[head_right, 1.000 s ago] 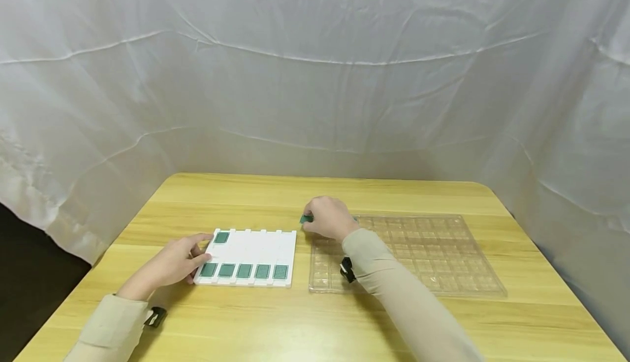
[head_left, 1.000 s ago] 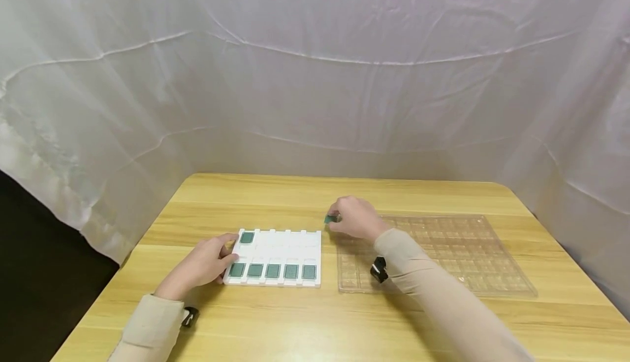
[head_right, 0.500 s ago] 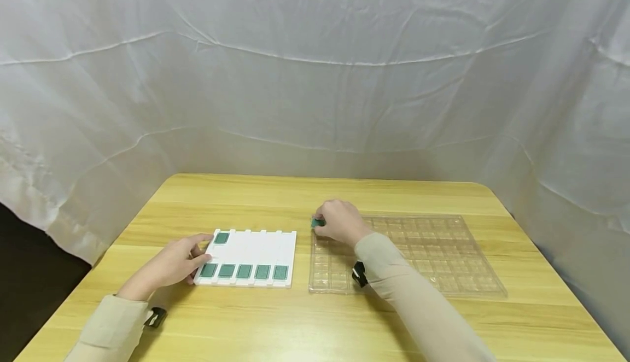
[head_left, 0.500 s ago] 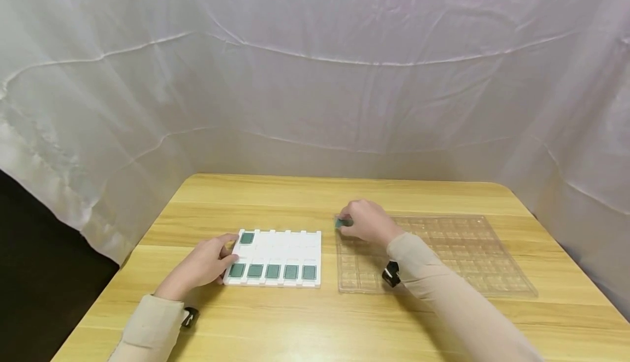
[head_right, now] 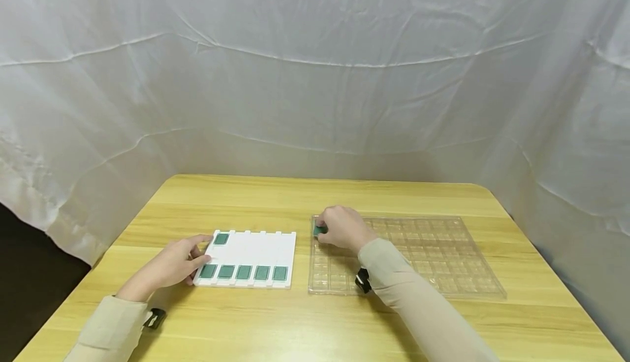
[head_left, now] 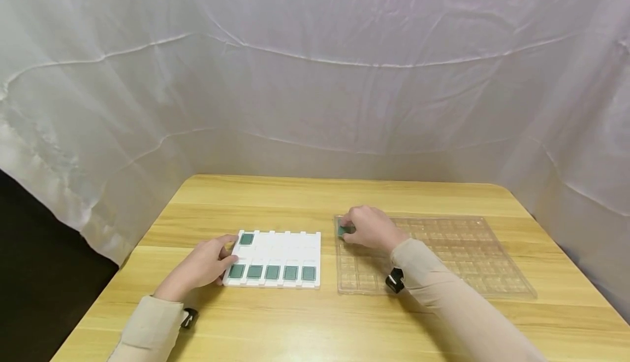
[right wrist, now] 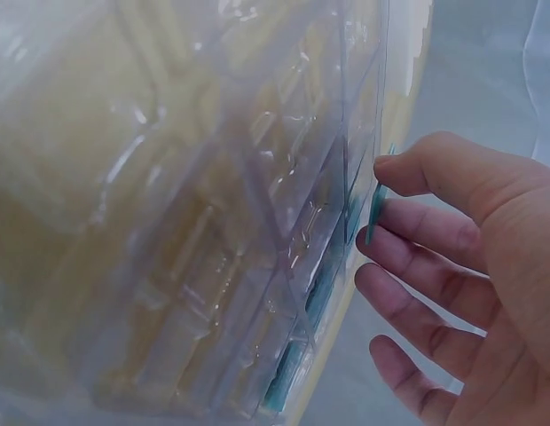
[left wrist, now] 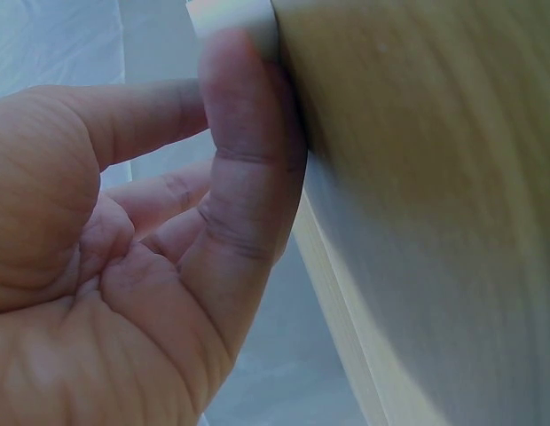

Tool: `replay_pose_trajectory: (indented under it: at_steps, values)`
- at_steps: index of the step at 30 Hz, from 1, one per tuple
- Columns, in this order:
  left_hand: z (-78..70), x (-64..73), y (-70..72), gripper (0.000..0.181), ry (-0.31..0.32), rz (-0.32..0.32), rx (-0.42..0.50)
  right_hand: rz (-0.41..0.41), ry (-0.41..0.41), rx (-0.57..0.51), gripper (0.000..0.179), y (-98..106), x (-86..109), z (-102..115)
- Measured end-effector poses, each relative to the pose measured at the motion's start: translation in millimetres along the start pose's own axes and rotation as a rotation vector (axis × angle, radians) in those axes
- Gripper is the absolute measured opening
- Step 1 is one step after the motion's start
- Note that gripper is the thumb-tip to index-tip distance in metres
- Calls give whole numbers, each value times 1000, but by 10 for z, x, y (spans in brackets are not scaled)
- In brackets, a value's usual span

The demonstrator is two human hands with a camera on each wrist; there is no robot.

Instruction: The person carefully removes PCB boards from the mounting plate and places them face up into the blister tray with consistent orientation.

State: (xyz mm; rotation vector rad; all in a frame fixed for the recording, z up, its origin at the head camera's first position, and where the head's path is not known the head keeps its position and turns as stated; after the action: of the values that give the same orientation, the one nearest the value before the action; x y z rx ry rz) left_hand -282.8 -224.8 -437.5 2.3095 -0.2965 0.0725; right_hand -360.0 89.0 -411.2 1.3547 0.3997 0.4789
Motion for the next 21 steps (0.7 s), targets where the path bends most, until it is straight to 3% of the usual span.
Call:
replay_pose_trajectory:
  at_steps: [4,10,21]
  values:
    - [-9,-1,5,58,0,0,-1,-4,8,4,9,11,15,5]
    - [-13,-2,5,59,-6,-1,0,-2,9,15,2,20,43,19]
    - [-11,6,9,58,-10,-1,-4,8,4,21,11,10,45,28]
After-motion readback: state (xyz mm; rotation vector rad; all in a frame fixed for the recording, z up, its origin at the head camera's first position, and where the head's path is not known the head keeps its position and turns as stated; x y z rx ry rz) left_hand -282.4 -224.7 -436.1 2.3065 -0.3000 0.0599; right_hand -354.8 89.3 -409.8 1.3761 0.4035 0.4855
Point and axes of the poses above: each hand's wrist, its own x-axis away from the middle knuckle, its own y-axis out of the back of the hand, z = x × y, the point moved 10 cm from there along -x, towards the middle knuckle, and after that the axes turned 6 degrees about x, right-handed, at the moved point
